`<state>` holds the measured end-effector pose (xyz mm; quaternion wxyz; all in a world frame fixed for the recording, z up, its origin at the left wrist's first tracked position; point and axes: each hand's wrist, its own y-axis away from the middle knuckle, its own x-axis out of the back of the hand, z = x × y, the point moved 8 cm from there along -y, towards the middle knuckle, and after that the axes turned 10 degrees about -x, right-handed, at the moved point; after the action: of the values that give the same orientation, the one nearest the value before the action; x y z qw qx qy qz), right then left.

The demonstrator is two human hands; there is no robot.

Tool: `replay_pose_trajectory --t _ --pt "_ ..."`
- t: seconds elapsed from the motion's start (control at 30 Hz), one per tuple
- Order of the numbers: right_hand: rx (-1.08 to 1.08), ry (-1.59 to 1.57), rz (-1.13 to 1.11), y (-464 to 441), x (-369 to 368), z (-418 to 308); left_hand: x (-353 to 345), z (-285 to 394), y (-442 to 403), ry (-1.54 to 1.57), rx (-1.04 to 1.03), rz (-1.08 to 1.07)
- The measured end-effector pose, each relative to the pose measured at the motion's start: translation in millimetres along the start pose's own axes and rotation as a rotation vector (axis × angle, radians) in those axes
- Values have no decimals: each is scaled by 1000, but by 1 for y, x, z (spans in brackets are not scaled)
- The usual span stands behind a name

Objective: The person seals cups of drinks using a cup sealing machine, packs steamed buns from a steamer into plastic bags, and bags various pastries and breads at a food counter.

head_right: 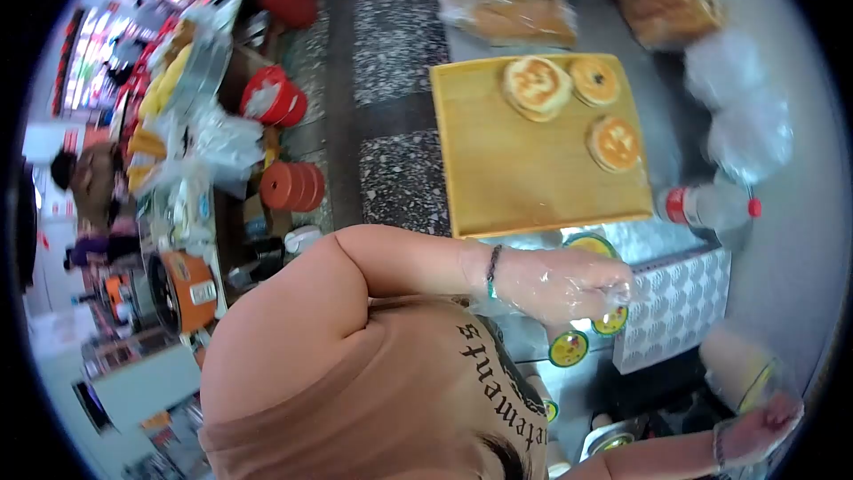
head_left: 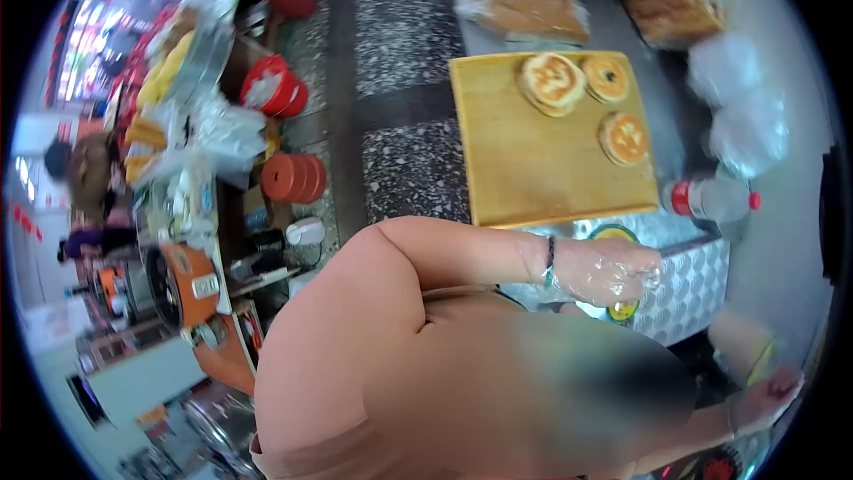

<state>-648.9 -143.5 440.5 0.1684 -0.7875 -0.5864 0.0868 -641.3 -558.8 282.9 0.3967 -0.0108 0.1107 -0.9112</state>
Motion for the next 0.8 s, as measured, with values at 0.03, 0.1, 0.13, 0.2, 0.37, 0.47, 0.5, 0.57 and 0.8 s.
replay_pose_trajectory --t 0.03,0.1,0.13,0.2,0.37,0.47,0.5,0.57,0.8 --pt "-192 -438 -374 3 -37 -2 4 14 21 -33 -10 54" --pt "-249 -490 -311 16 -90 -5 13 46 68 -163 -77 171" --pt "-310 -504 -161 30 -108 -4 18 51 94 84 -16 272" --pt "-347 -506 -206 73 -184 -8 35 66 143 -22 -7 379" --pt "-457 -605 -667 161 -381 -24 90 100 275 -293 63 619" --pt "-544 -401 -845 220 -496 -22 132 109 357 -419 99 800" --pt "-542 -340 -920 242 -536 -26 149 117 388 -514 125 860" --pt "-607 -308 -974 273 -603 -13 179 144 448 -587 100 956" --pt "-713 -140 -1242 348 -857 -9 312 171 625 -700 262 1112"
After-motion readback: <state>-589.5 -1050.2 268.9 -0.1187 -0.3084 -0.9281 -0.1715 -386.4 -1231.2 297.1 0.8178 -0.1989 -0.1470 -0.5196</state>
